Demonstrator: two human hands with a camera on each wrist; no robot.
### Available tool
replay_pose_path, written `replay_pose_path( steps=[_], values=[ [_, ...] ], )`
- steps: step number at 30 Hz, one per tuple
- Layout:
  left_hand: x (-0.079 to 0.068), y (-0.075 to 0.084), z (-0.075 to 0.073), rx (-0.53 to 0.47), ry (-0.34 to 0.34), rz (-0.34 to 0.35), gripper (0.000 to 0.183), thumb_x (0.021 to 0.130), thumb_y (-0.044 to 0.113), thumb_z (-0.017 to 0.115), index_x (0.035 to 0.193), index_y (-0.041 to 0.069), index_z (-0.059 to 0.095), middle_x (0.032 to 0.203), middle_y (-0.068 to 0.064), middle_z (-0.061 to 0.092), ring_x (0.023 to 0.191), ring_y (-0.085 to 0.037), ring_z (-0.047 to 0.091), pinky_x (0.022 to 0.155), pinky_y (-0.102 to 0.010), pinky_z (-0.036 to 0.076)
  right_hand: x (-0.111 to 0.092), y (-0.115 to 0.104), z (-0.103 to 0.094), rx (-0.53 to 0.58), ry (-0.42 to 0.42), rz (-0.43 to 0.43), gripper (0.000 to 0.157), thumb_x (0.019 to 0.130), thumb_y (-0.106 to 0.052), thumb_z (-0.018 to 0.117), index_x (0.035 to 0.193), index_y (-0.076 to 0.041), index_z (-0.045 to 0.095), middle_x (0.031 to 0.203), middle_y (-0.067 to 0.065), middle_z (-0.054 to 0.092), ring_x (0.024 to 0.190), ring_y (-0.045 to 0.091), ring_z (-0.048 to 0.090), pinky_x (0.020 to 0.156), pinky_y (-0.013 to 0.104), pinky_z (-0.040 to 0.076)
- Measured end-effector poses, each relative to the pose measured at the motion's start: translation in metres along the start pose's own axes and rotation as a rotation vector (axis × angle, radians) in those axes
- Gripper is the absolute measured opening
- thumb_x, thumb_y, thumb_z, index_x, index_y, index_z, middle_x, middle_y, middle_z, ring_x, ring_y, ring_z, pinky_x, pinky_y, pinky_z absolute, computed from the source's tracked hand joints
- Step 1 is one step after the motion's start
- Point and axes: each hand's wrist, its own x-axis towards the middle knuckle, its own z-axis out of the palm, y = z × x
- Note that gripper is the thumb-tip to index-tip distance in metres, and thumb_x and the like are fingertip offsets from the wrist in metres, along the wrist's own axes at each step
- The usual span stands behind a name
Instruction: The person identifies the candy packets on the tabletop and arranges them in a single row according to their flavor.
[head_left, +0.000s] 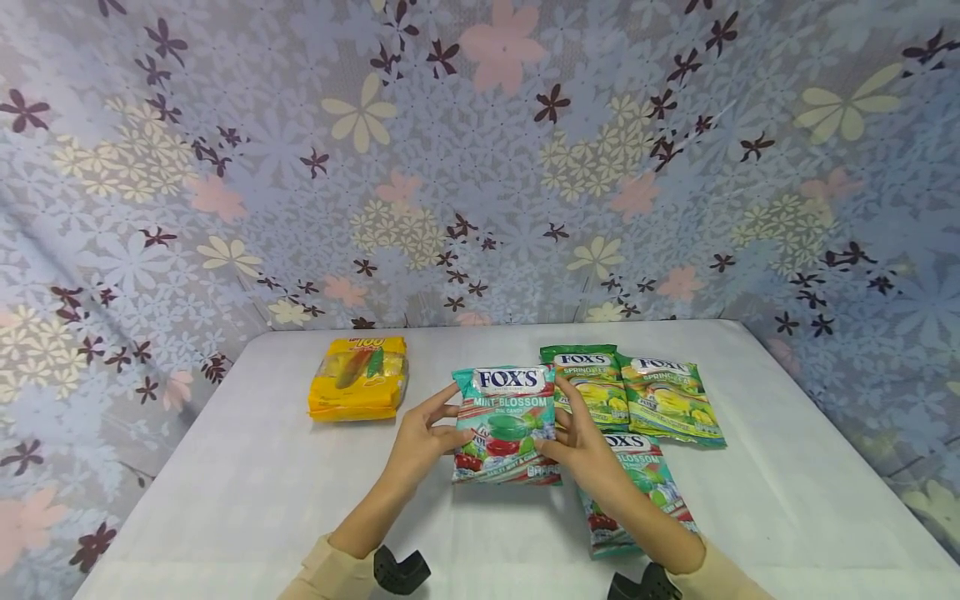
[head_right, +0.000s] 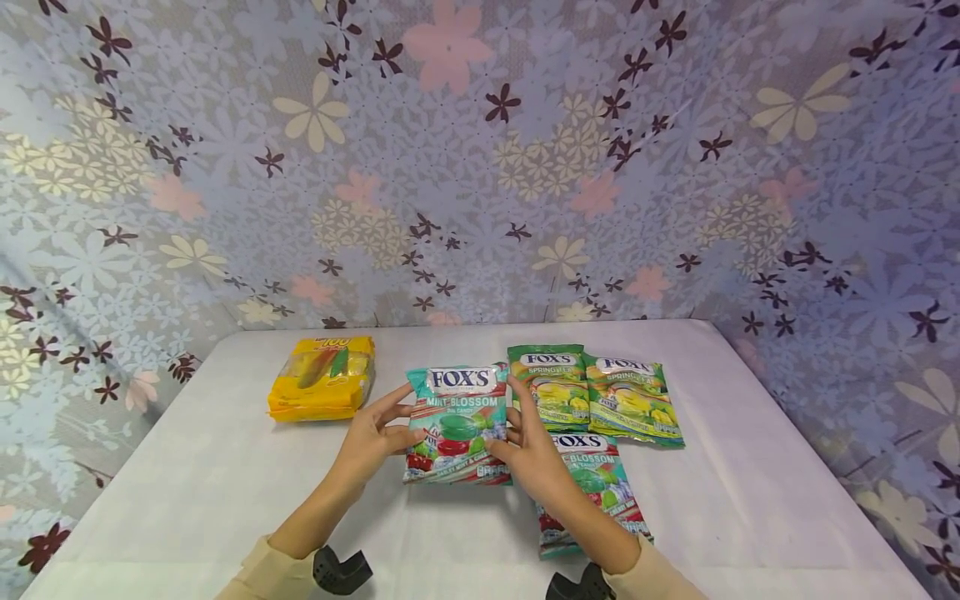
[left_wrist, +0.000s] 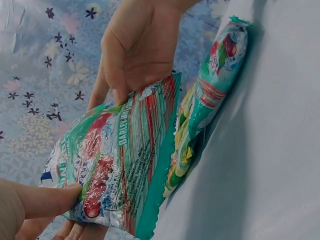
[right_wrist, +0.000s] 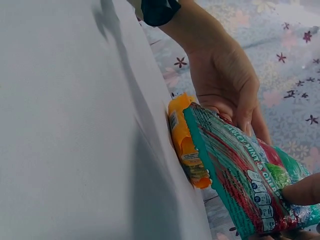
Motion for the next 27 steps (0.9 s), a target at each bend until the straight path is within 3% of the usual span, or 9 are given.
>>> replay_pose_path(
  steps=[5, 13, 17, 22, 25, 27],
  values=[
    [0.000, -0.001, 0.000, 0.011, -0.004, -0.007, 0.065, 0.084, 0.000, 0.071, 0.144, 0.006, 0.045, 0.120, -0.020, 0.059, 0.090, -0.025, 0.068, 0.073, -0.035, 0.058, 0.000, 0.000, 0.001, -0.002, 0.011, 0.013, 0.086, 0.092, 0.002, 0.059, 0.156, -0.025, 0.008, 0.154, 0.028, 0.018, 0.136, 0.045, 0.027, 0.104, 0.051, 0.036],
    [0.008, -0.005, -0.003, 0.030, 0.021, -0.028, 0.061, 0.082, 0.000, 0.074, 0.138, 0.005, 0.050, 0.112, -0.016, 0.064, 0.088, -0.025, 0.069, 0.071, -0.035, 0.058, 0.009, 0.006, -0.002, 0.023, -0.021, 0.059, 0.086, 0.093, -0.002, 0.061, 0.156, -0.025, 0.007, 0.155, 0.029, 0.008, 0.138, 0.046, 0.020, 0.105, 0.057, 0.033],
    [0.018, -0.010, -0.011, 0.064, 0.076, -0.047, 0.053, 0.080, 0.002, 0.075, 0.130, 0.004, 0.058, 0.108, -0.012, 0.068, 0.084, -0.022, 0.068, 0.070, -0.032, 0.058, 0.029, 0.012, -0.003, 0.016, -0.053, 0.104, 0.087, 0.092, -0.007, 0.063, 0.156, -0.023, 0.006, 0.154, 0.030, 0.013, 0.135, 0.045, 0.031, 0.101, 0.056, 0.040],
    [0.036, -0.015, -0.023, 0.140, 0.161, -0.058, 0.043, 0.081, 0.001, 0.075, 0.122, 0.000, 0.064, 0.107, -0.014, 0.070, 0.087, -0.020, 0.066, 0.072, -0.028, 0.056, 0.061, 0.017, 0.002, -0.022, -0.072, 0.166, 0.089, 0.088, -0.008, 0.065, 0.155, -0.018, 0.007, 0.148, 0.031, 0.031, 0.116, 0.034, 0.055, 0.078, 0.038, 0.049],
    [0.047, -0.014, -0.029, 0.228, 0.203, -0.059, 0.041, 0.081, 0.002, 0.075, 0.121, -0.001, 0.065, 0.108, -0.016, 0.069, 0.088, -0.022, 0.065, 0.076, -0.031, 0.055, 0.080, 0.016, 0.006, -0.033, -0.083, 0.195, 0.092, 0.086, -0.007, 0.066, 0.155, -0.015, 0.006, 0.145, 0.031, 0.035, 0.105, 0.034, 0.059, 0.069, 0.035, 0.048],
    [0.054, -0.012, -0.032, 0.316, 0.230, -0.045, 0.041, 0.081, 0.004, 0.075, 0.120, -0.001, 0.065, 0.108, -0.016, 0.069, 0.088, -0.023, 0.065, 0.079, -0.034, 0.054, 0.091, 0.014, 0.009, -0.047, -0.079, 0.220, 0.095, 0.085, -0.008, 0.068, 0.155, -0.014, 0.006, 0.146, 0.030, 0.034, 0.109, 0.035, 0.056, 0.073, 0.036, 0.050]
  ],
)
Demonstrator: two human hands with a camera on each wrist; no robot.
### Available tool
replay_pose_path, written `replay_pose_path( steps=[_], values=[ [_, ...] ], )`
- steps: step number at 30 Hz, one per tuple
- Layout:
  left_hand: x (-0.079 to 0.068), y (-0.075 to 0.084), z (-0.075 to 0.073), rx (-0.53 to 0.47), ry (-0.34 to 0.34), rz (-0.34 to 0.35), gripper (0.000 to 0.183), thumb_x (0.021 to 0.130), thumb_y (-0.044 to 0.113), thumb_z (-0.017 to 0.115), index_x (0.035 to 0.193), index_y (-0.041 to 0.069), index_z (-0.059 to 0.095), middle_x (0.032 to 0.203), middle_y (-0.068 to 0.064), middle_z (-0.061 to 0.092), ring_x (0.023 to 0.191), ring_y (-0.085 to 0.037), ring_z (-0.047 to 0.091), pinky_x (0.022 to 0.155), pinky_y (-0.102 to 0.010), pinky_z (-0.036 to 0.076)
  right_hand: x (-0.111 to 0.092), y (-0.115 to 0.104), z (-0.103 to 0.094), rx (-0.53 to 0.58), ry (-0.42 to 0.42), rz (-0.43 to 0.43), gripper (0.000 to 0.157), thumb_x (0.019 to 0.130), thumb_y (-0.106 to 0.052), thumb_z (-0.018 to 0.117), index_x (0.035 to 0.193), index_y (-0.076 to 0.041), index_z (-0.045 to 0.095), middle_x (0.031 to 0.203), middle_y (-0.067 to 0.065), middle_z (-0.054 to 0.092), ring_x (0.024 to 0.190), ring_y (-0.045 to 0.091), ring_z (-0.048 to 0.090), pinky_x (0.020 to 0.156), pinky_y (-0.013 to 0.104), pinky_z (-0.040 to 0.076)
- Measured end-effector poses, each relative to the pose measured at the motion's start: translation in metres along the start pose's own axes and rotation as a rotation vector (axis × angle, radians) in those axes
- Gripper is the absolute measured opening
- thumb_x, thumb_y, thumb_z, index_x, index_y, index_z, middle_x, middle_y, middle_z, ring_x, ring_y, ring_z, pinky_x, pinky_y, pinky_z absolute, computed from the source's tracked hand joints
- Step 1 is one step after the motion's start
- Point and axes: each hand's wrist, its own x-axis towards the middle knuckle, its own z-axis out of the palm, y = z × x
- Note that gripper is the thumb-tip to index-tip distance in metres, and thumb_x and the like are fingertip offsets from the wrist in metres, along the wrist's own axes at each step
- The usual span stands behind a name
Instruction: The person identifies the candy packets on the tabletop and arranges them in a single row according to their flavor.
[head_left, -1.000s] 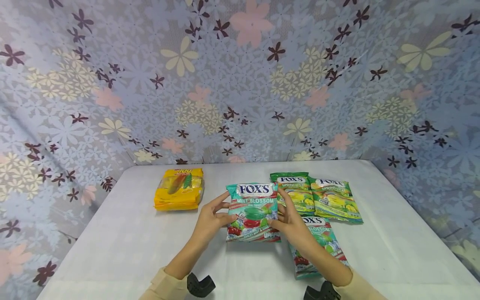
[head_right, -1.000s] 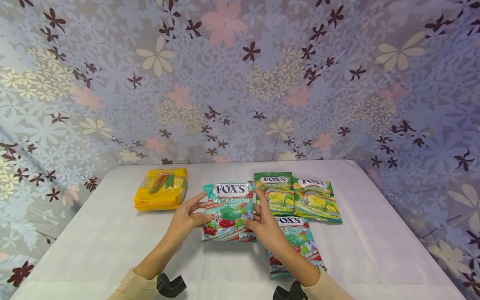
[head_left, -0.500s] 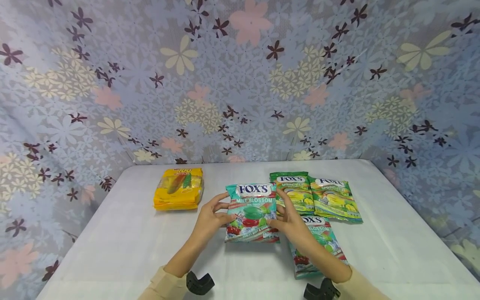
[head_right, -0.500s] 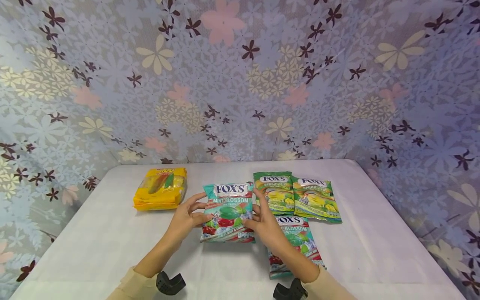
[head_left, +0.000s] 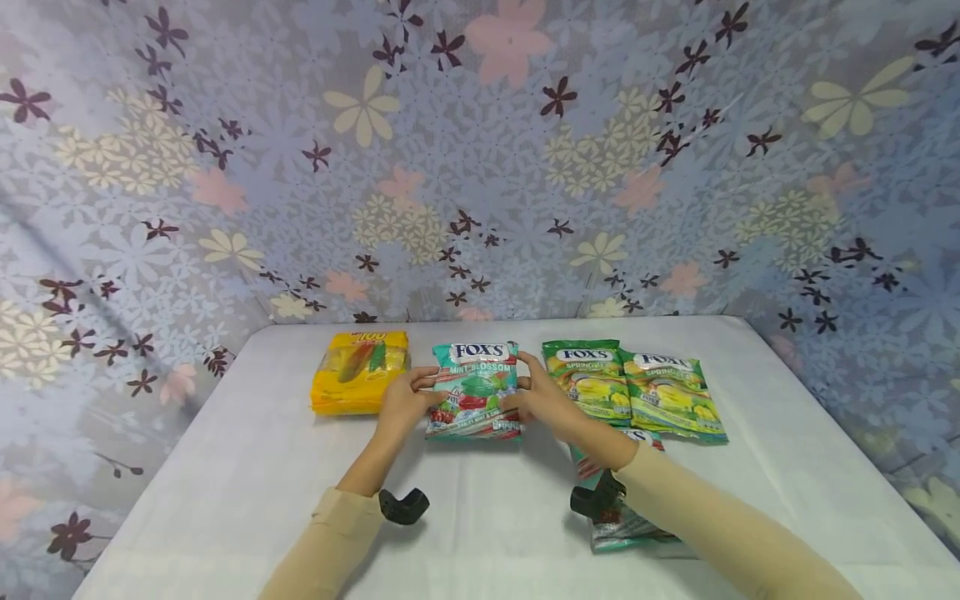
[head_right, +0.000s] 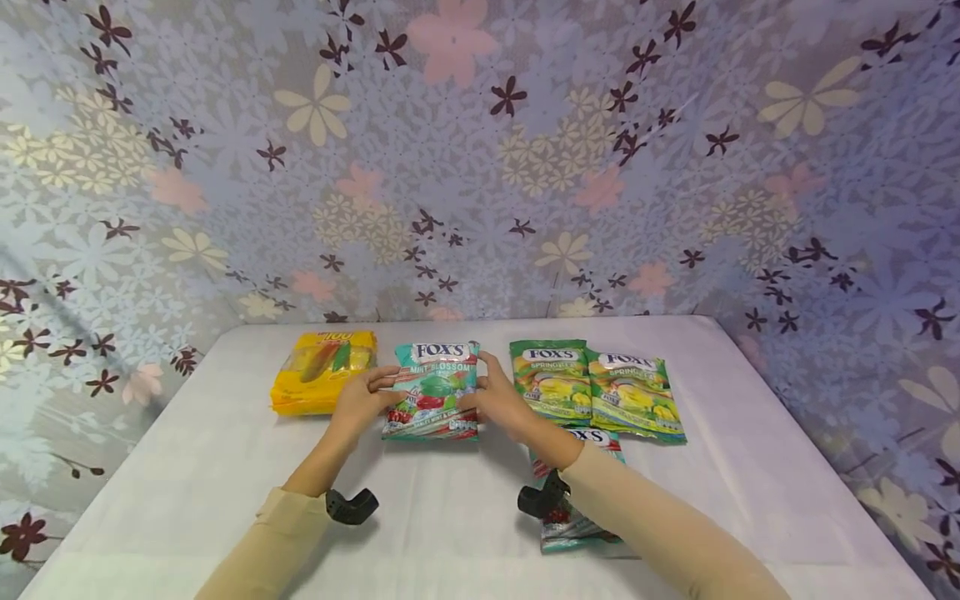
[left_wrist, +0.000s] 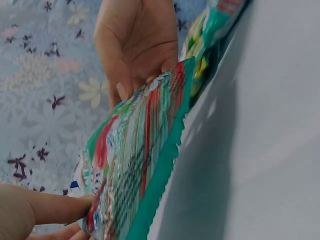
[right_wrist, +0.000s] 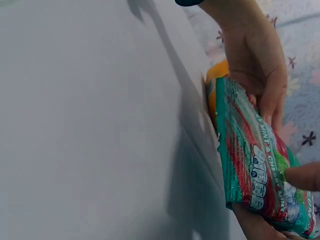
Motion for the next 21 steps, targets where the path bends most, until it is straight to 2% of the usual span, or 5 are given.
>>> replay_pose_path(
  steps=[5, 8, 11, 16, 21],
  values=[
    [0.015, 0.003, 0.000, 0.174, 0.079, 0.059, 0.038, 0.082, 0.003, 0.074, 0.118, -0.003, 0.066, 0.106, -0.018, 0.068, 0.089, -0.029, 0.065, 0.080, -0.042, 0.053, 0.028, -0.003, 0.006, 0.028, 0.007, 0.053, 0.101, 0.082, -0.004, 0.073, 0.155, -0.014, 0.004, 0.144, 0.028, 0.038, 0.116, 0.038, 0.053, 0.087, 0.044, 0.051],
    [0.020, 0.002, 0.003, 0.252, 0.119, 0.090, 0.037, 0.082, 0.001, 0.073, 0.118, -0.005, 0.066, 0.104, -0.020, 0.069, 0.092, -0.032, 0.065, 0.080, -0.044, 0.054, 0.043, 0.001, 0.010, 0.043, 0.011, 0.062, 0.101, 0.081, 0.001, 0.072, 0.155, -0.013, 0.004, 0.137, 0.028, 0.044, 0.108, 0.037, 0.058, 0.085, 0.043, 0.053],
    [0.024, -0.001, 0.008, 0.313, 0.165, 0.123, 0.037, 0.082, -0.001, 0.072, 0.118, -0.007, 0.065, 0.105, -0.021, 0.068, 0.095, -0.034, 0.065, 0.082, -0.045, 0.054, 0.054, 0.005, 0.013, 0.030, 0.039, 0.069, 0.102, 0.079, 0.003, 0.073, 0.154, -0.014, 0.006, 0.134, 0.027, 0.046, 0.108, 0.035, 0.057, 0.082, 0.042, 0.053],
    [0.028, -0.004, 0.015, 0.333, 0.222, 0.133, 0.036, 0.084, -0.006, 0.065, 0.120, -0.010, 0.062, 0.113, -0.024, 0.066, 0.107, -0.036, 0.061, 0.091, -0.047, 0.050, 0.065, 0.009, 0.018, -0.001, 0.059, 0.053, 0.102, 0.078, 0.000, 0.074, 0.155, -0.014, 0.008, 0.140, 0.028, 0.042, 0.120, 0.040, 0.049, 0.093, 0.049, 0.048],
    [0.032, -0.004, 0.017, 0.343, 0.208, 0.075, 0.040, 0.086, -0.011, 0.054, 0.126, -0.011, 0.057, 0.122, -0.027, 0.060, 0.114, -0.036, 0.056, 0.098, -0.048, 0.045, 0.073, 0.008, 0.022, -0.049, 0.073, 0.031, 0.102, 0.076, 0.001, 0.073, 0.154, -0.012, 0.009, 0.142, 0.027, 0.041, 0.124, 0.039, 0.047, 0.100, 0.051, 0.042]
  ],
)
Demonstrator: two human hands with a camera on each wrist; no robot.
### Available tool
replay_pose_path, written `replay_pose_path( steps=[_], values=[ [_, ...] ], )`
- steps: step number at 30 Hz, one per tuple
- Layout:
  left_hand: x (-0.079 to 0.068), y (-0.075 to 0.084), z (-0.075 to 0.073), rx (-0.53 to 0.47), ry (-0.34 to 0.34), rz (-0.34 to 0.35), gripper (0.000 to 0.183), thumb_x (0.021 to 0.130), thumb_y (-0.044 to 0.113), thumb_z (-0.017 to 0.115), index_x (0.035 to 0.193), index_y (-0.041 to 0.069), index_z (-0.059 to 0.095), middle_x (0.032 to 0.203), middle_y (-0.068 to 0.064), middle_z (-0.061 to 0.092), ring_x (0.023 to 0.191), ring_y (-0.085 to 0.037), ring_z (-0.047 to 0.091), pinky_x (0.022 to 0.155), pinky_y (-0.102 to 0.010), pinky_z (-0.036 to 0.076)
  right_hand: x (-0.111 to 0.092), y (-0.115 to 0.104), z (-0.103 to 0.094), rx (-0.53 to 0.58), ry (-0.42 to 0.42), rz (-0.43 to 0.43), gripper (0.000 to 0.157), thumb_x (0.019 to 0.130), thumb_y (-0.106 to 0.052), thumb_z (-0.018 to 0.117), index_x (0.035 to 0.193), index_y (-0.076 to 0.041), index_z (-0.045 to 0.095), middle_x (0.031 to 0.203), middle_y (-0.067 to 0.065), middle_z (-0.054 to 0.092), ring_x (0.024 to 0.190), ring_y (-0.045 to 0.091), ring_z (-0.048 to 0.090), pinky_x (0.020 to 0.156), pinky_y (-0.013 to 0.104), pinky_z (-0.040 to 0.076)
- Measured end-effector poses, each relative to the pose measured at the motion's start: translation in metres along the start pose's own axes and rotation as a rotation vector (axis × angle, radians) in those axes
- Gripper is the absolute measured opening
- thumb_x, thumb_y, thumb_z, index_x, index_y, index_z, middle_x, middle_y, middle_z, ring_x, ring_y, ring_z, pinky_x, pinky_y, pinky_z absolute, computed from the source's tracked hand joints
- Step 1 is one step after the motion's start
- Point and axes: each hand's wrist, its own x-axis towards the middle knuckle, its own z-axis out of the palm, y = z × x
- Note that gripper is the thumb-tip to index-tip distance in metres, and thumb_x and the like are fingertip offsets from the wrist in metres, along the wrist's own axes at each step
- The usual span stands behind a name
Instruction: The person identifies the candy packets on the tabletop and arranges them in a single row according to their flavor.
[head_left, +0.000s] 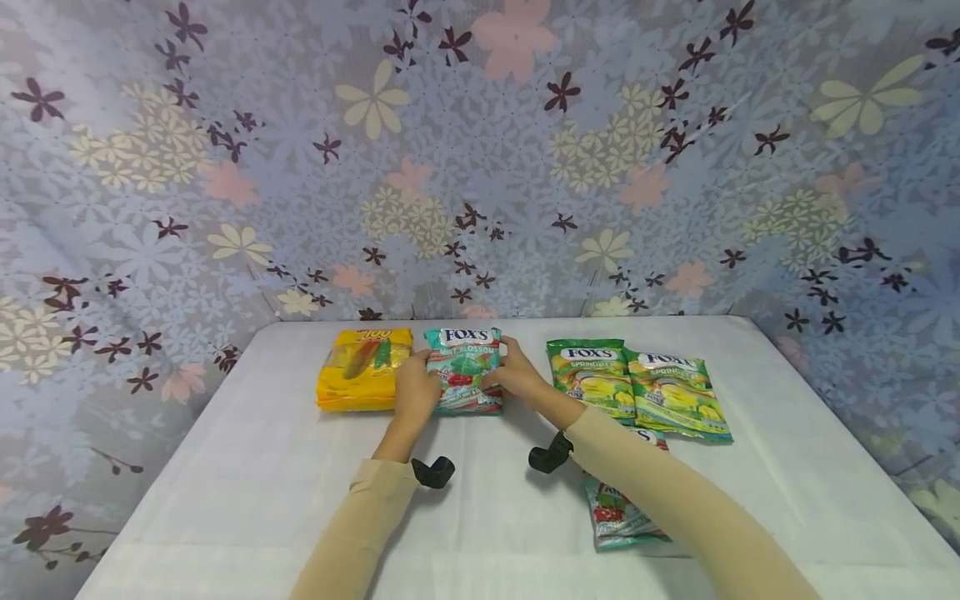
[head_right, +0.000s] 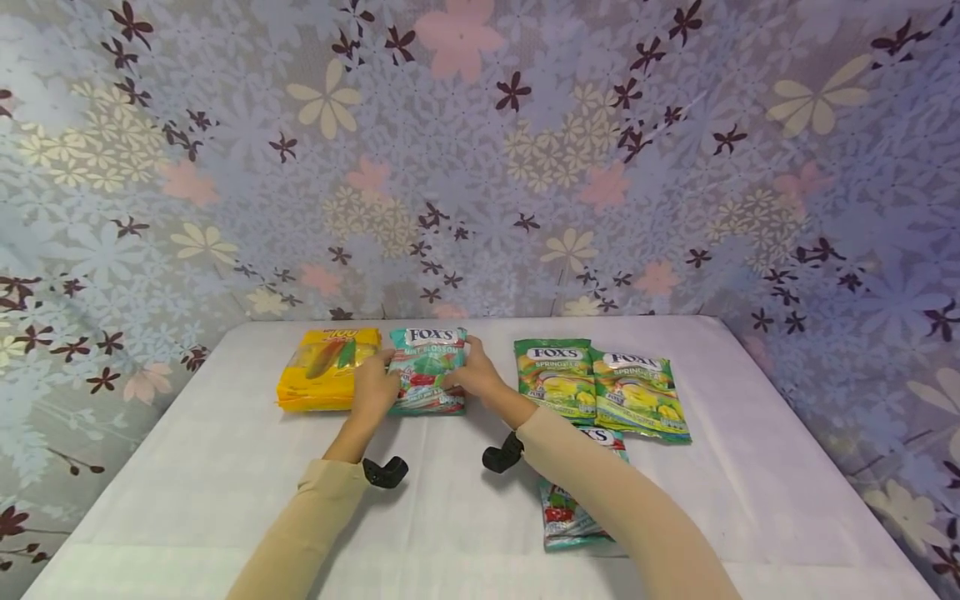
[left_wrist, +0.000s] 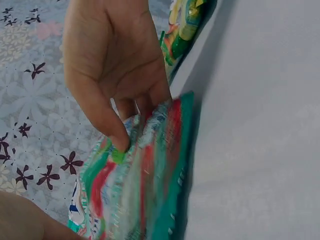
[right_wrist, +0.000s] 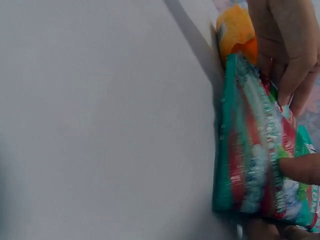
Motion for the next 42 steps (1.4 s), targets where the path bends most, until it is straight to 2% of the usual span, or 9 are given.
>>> replay_pose_path(
  steps=[5, 12, 18, 23, 27, 31, 36, 38, 42],
  values=[
    [0.002, 0.002, -0.002, 0.059, -0.035, -0.005, 0.045, 0.083, -0.015, 0.050, 0.127, -0.013, 0.055, 0.121, -0.029, 0.060, 0.110, -0.035, 0.058, 0.095, -0.047, 0.048, 0.007, -0.002, 0.004, -0.050, 0.008, -0.011, 0.100, 0.074, 0.002, 0.073, 0.152, -0.006, 0.012, 0.138, 0.027, 0.045, 0.121, 0.037, 0.049, 0.102, 0.047, 0.041],
    [0.002, 0.000, -0.003, 0.215, -0.069, 0.051, 0.034, 0.084, -0.012, 0.061, 0.118, -0.016, 0.058, 0.112, -0.028, 0.063, 0.103, -0.036, 0.062, 0.090, -0.045, 0.052, 0.015, -0.002, 0.010, -0.119, 0.026, 0.002, 0.099, 0.074, 0.000, 0.076, 0.152, -0.004, 0.016, 0.144, 0.025, 0.039, 0.127, 0.036, 0.043, 0.104, 0.047, 0.039],
    [0.005, 0.000, -0.003, 0.314, -0.037, 0.090, 0.019, 0.087, -0.010, 0.060, 0.105, -0.014, 0.064, 0.099, -0.025, 0.067, 0.091, -0.034, 0.066, 0.080, -0.042, 0.056, 0.020, -0.004, 0.017, -0.176, 0.044, 0.008, 0.093, 0.073, 0.000, 0.078, 0.149, 0.000, 0.025, 0.136, 0.021, 0.047, 0.120, 0.033, 0.049, 0.101, 0.044, 0.042],
    [0.006, 0.002, -0.004, 0.334, -0.029, 0.088, 0.014, 0.086, -0.009, 0.063, 0.099, -0.012, 0.066, 0.093, -0.024, 0.068, 0.084, -0.035, 0.067, 0.075, -0.043, 0.057, 0.020, -0.008, 0.019, -0.195, 0.054, 0.007, 0.091, 0.072, 0.000, 0.078, 0.148, 0.003, 0.027, 0.137, 0.021, 0.047, 0.121, 0.034, 0.048, 0.103, 0.044, 0.040],
    [0.005, 0.004, -0.003, 0.339, -0.007, 0.087, 0.015, 0.087, -0.002, 0.063, 0.098, -0.011, 0.066, 0.087, -0.022, 0.068, 0.074, -0.034, 0.067, 0.065, -0.044, 0.058, 0.020, -0.009, 0.020, -0.207, 0.058, 0.010, 0.090, 0.073, -0.001, 0.077, 0.147, 0.004, 0.027, 0.136, 0.022, 0.047, 0.120, 0.034, 0.049, 0.102, 0.045, 0.041],
    [0.005, 0.008, -0.005, 0.313, 0.025, 0.116, 0.026, 0.091, 0.005, 0.060, 0.113, -0.009, 0.064, 0.087, -0.023, 0.068, 0.059, -0.028, 0.063, 0.049, -0.040, 0.054, 0.022, -0.010, 0.021, -0.237, 0.054, 0.023, 0.088, 0.075, -0.005, 0.078, 0.146, 0.007, 0.027, 0.136, 0.023, 0.047, 0.120, 0.033, 0.049, 0.102, 0.044, 0.041],
    [0.003, 0.013, -0.014, 0.185, 0.017, 0.136, 0.037, 0.092, 0.011, 0.059, 0.126, -0.004, 0.059, 0.065, -0.018, 0.061, 0.041, -0.017, 0.040, 0.036, -0.031, 0.035, 0.021, -0.014, 0.019, -0.275, 0.051, 0.046, 0.085, 0.078, -0.010, 0.077, 0.145, 0.007, 0.029, 0.137, 0.023, 0.047, 0.122, 0.033, 0.048, 0.102, 0.044, 0.041],
    [0.002, 0.013, -0.019, 0.102, -0.013, 0.122, 0.041, 0.091, 0.013, 0.060, 0.129, -0.002, 0.057, 0.068, -0.017, 0.062, 0.046, -0.018, 0.045, 0.041, -0.032, 0.039, 0.019, -0.017, 0.017, -0.276, 0.045, 0.060, 0.085, 0.078, -0.011, 0.077, 0.146, 0.006, 0.029, 0.137, 0.023, 0.046, 0.121, 0.034, 0.049, 0.098, 0.044, 0.044],
    [-0.001, 0.008, -0.025, -0.084, -0.114, 0.063, 0.048, 0.093, 0.016, 0.061, 0.138, 0.002, 0.050, 0.102, -0.021, 0.066, 0.082, -0.029, 0.063, 0.068, -0.043, 0.054, 0.014, -0.023, 0.013, -0.238, 0.004, 0.077, 0.084, 0.081, -0.012, 0.076, 0.148, 0.003, 0.027, 0.138, 0.025, 0.044, 0.113, 0.034, 0.053, 0.083, 0.042, 0.053]
  ],
)
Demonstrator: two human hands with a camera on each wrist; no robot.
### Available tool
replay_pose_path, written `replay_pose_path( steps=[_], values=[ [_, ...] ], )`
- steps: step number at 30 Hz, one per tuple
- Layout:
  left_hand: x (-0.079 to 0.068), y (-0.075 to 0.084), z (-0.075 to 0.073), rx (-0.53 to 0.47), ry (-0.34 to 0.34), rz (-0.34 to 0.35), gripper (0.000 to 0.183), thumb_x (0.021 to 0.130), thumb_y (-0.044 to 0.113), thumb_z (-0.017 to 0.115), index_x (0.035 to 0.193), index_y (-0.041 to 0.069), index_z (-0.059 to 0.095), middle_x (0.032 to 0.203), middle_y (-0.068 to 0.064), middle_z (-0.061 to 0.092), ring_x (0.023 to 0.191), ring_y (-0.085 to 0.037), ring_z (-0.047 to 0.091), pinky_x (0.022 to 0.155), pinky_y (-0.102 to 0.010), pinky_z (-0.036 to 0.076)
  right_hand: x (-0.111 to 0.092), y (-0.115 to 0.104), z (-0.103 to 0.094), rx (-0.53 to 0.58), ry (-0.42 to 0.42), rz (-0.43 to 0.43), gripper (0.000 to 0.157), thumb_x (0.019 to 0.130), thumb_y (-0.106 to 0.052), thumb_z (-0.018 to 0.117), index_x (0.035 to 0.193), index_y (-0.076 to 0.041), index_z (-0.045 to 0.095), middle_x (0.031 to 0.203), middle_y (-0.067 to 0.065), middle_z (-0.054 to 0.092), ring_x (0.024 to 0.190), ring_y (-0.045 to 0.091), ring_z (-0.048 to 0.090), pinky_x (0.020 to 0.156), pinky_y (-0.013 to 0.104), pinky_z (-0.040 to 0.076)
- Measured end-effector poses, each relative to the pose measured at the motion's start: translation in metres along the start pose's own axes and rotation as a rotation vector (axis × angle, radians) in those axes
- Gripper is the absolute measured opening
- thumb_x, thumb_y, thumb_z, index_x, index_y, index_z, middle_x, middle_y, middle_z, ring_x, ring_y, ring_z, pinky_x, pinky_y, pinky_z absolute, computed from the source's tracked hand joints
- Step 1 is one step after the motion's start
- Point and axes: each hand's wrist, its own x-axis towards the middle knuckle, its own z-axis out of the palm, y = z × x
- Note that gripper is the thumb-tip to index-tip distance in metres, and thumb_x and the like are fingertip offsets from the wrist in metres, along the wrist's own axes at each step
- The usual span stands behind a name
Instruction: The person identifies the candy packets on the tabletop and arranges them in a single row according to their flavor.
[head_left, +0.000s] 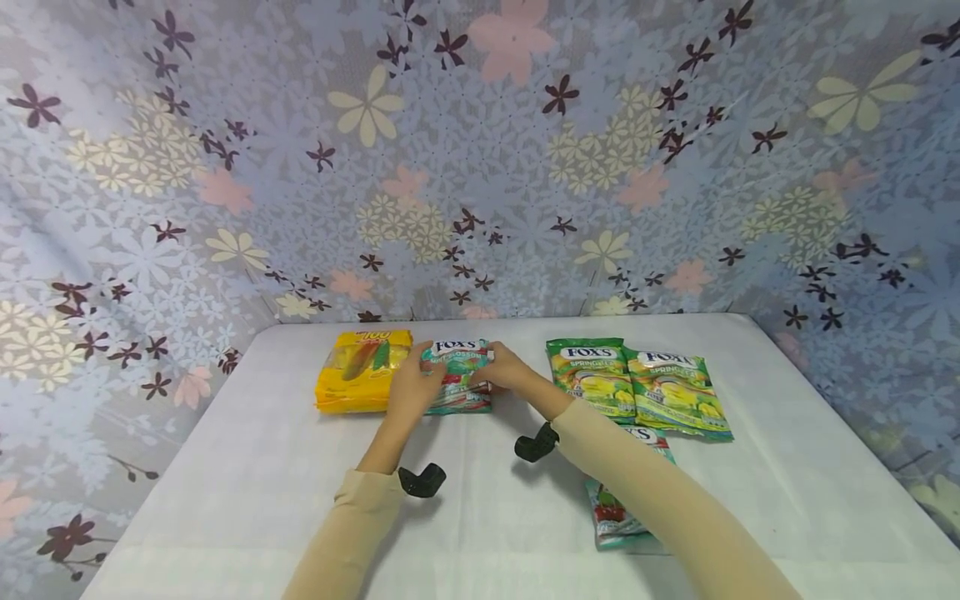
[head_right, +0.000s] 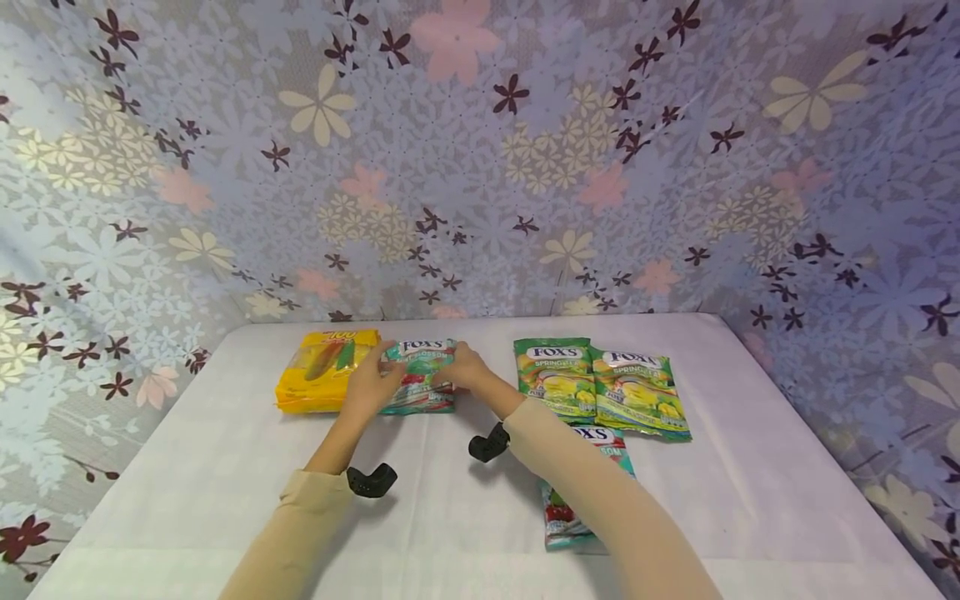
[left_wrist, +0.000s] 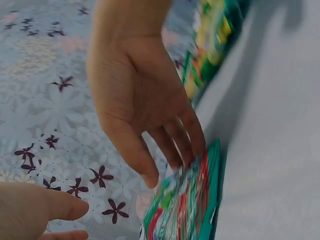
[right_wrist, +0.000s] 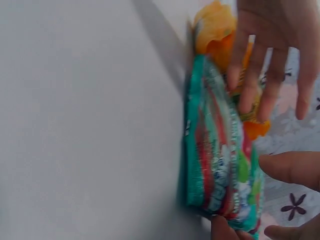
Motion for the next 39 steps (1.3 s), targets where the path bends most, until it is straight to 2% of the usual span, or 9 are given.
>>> replay_pose_path(
  steps=[2, 5, 11, 14, 17, 20, 26, 33, 39],
  values=[
    [-0.003, -0.001, -0.003, -0.084, -0.043, -0.029, 0.051, 0.094, 0.016, 0.060, 0.141, 0.003, 0.046, 0.114, -0.022, 0.064, 0.099, -0.033, 0.062, 0.080, -0.048, 0.053, -0.004, -0.002, -0.003, 0.031, -0.029, 0.004, 0.082, 0.083, -0.012, 0.074, 0.149, 0.002, 0.026, 0.137, 0.026, 0.044, 0.109, 0.033, 0.055, 0.080, 0.042, 0.055],
    [-0.010, 0.000, -0.006, -0.226, -0.127, -0.090, 0.053, 0.096, 0.015, 0.058, 0.145, 0.005, 0.042, 0.117, -0.022, 0.063, 0.100, -0.035, 0.063, 0.084, -0.048, 0.052, -0.010, -0.002, -0.009, 0.046, -0.058, 0.000, 0.079, 0.086, -0.015, 0.071, 0.149, 0.000, 0.026, 0.134, 0.026, 0.045, 0.103, 0.033, 0.058, 0.078, 0.040, 0.055],
    [-0.027, 0.000, -0.005, -0.580, -0.331, -0.266, 0.054, 0.099, 0.016, 0.054, 0.149, 0.012, 0.035, 0.129, -0.026, 0.055, 0.110, -0.039, 0.059, 0.091, -0.052, 0.050, -0.029, 0.002, -0.023, 0.089, -0.098, -0.010, 0.073, 0.091, -0.020, 0.067, 0.150, -0.007, 0.026, 0.129, 0.021, 0.051, 0.110, 0.034, 0.056, 0.079, 0.039, 0.056],
    [-0.036, 0.000, 0.001, -0.657, -0.427, -0.314, 0.055, 0.099, 0.019, 0.055, 0.150, 0.011, 0.033, 0.133, -0.026, 0.052, 0.115, -0.040, 0.056, 0.090, -0.050, 0.051, -0.044, 0.005, -0.033, 0.111, -0.114, -0.031, 0.072, 0.092, -0.021, 0.067, 0.150, -0.007, 0.027, 0.124, 0.020, 0.052, 0.112, 0.036, 0.055, 0.081, 0.041, 0.056],
    [-0.047, 0.002, 0.009, -0.665, -0.490, -0.319, 0.058, 0.098, 0.022, 0.057, 0.149, 0.007, 0.032, 0.134, -0.025, 0.051, 0.115, -0.040, 0.056, 0.087, -0.047, 0.053, -0.062, 0.010, -0.045, 0.104, -0.135, -0.056, 0.073, 0.093, -0.024, 0.067, 0.151, -0.008, 0.026, 0.125, 0.021, 0.050, 0.112, 0.038, 0.055, 0.084, 0.044, 0.054],
    [-0.057, 0.006, 0.018, -0.674, -0.552, -0.291, 0.062, 0.096, 0.018, 0.059, 0.148, 0.003, 0.030, 0.133, -0.024, 0.050, 0.113, -0.038, 0.056, 0.086, -0.047, 0.054, -0.080, 0.020, -0.059, 0.074, -0.137, -0.080, 0.075, 0.092, -0.028, 0.067, 0.151, -0.008, 0.025, 0.128, 0.021, 0.047, 0.109, 0.038, 0.057, 0.085, 0.046, 0.053],
    [-0.074, 0.018, 0.034, -0.685, -0.676, -0.290, 0.062, 0.095, 0.013, 0.059, 0.149, 0.005, 0.029, 0.132, -0.023, 0.051, 0.110, -0.034, 0.058, 0.084, -0.048, 0.054, -0.113, 0.042, -0.084, 0.017, -0.098, -0.154, 0.077, 0.093, -0.029, 0.066, 0.151, -0.004, 0.022, 0.125, 0.024, 0.047, 0.098, 0.037, 0.060, 0.080, 0.044, 0.055],
    [-0.084, 0.032, 0.051, -0.681, -0.735, -0.323, 0.058, 0.095, 0.010, 0.059, 0.148, 0.008, 0.033, 0.127, -0.019, 0.055, 0.107, -0.029, 0.061, 0.078, -0.047, 0.056, -0.141, 0.057, -0.107, 0.002, -0.056, -0.122, 0.076, 0.094, -0.030, 0.065, 0.152, -0.006, 0.021, 0.125, 0.023, 0.046, 0.094, 0.032, 0.061, 0.075, 0.041, 0.055],
    [-0.093, 0.040, 0.064, -0.690, -0.785, -0.321, 0.058, 0.095, 0.007, 0.060, 0.147, 0.005, 0.034, 0.123, -0.017, 0.057, 0.103, -0.028, 0.062, 0.076, -0.044, 0.057, -0.160, 0.069, -0.119, -0.010, -0.053, -0.111, 0.080, 0.094, -0.029, 0.065, 0.152, -0.002, 0.017, 0.128, 0.028, 0.043, 0.103, 0.034, 0.058, 0.077, 0.040, 0.054]
  ],
)
